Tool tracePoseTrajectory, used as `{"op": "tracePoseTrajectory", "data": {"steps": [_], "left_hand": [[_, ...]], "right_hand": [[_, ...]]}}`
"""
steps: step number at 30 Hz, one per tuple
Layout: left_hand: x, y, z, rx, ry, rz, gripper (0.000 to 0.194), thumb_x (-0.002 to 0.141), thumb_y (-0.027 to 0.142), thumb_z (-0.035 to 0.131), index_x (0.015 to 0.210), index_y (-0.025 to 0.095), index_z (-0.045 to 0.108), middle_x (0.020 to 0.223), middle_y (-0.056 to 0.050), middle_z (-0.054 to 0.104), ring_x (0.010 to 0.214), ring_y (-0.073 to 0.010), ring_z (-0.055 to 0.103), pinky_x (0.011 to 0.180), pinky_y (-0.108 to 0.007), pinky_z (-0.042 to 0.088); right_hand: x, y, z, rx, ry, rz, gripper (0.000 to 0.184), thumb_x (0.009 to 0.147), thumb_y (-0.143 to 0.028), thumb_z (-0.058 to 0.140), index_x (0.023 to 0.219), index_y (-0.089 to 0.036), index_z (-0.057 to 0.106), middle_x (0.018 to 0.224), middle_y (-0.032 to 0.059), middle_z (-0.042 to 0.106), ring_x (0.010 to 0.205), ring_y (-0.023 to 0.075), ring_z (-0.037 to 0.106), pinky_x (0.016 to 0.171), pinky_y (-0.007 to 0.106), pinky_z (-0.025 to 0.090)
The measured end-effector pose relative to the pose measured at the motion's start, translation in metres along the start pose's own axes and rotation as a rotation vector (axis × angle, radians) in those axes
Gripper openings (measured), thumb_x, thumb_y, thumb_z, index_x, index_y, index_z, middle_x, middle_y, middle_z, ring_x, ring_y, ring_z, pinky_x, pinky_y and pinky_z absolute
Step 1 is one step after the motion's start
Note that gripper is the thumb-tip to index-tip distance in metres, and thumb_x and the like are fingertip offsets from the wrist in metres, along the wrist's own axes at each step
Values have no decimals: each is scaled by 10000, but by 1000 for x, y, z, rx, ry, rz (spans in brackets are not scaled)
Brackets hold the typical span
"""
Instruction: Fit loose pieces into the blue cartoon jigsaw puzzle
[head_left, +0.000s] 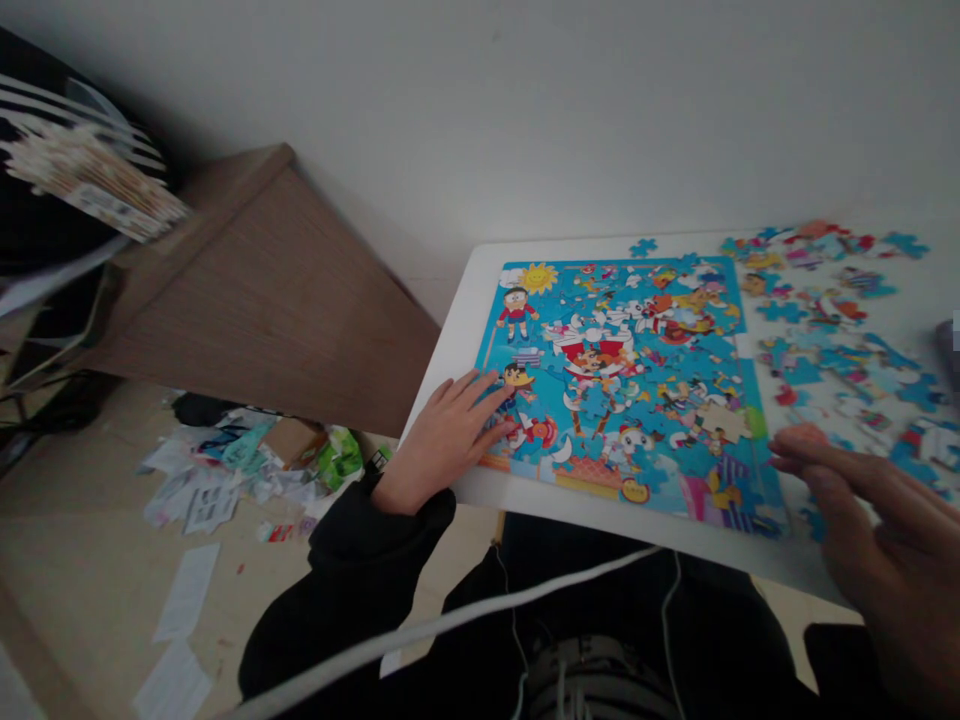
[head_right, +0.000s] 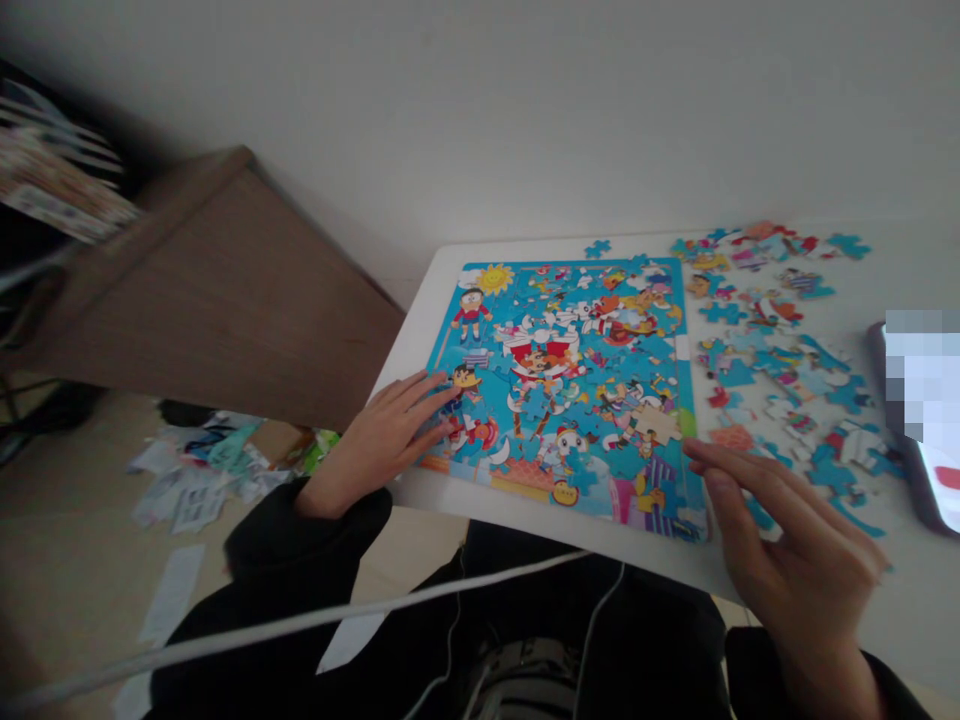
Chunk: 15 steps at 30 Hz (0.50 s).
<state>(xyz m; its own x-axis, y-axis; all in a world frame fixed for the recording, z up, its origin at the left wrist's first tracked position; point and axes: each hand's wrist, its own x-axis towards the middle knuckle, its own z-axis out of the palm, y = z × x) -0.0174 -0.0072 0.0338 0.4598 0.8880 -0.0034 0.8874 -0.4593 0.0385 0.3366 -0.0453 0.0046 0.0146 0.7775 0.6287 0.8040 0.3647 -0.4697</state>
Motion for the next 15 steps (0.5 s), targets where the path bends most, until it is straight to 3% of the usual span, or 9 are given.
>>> {"op": "tracePoseTrajectory", "data": {"steps": [8, 15], "left_hand": [[27, 0, -4, 94, -45, 129, 562, 962, 512, 312, 1430, 203, 341, 1475, -96, 392, 1351, -268, 355, 1047, -434, 344], [26, -3, 0, 96, -25, 174, 584, 966, 529, 255, 1425, 181, 349, 1397, -118, 483, 1277, -244, 438, 1027, -397, 339]], "right_hand": [[-1, 2, 2, -12, -16, 12, 230, 839, -183, 607, 1013, -298, 700, 880, -43, 736, 730, 151, 693, 658, 259, 524], [0, 2, 1, 19, -16, 7, 230, 840, -185, 601, 1010, -307, 695, 881, -56, 733, 710, 138, 691, 665, 245, 532]]}}
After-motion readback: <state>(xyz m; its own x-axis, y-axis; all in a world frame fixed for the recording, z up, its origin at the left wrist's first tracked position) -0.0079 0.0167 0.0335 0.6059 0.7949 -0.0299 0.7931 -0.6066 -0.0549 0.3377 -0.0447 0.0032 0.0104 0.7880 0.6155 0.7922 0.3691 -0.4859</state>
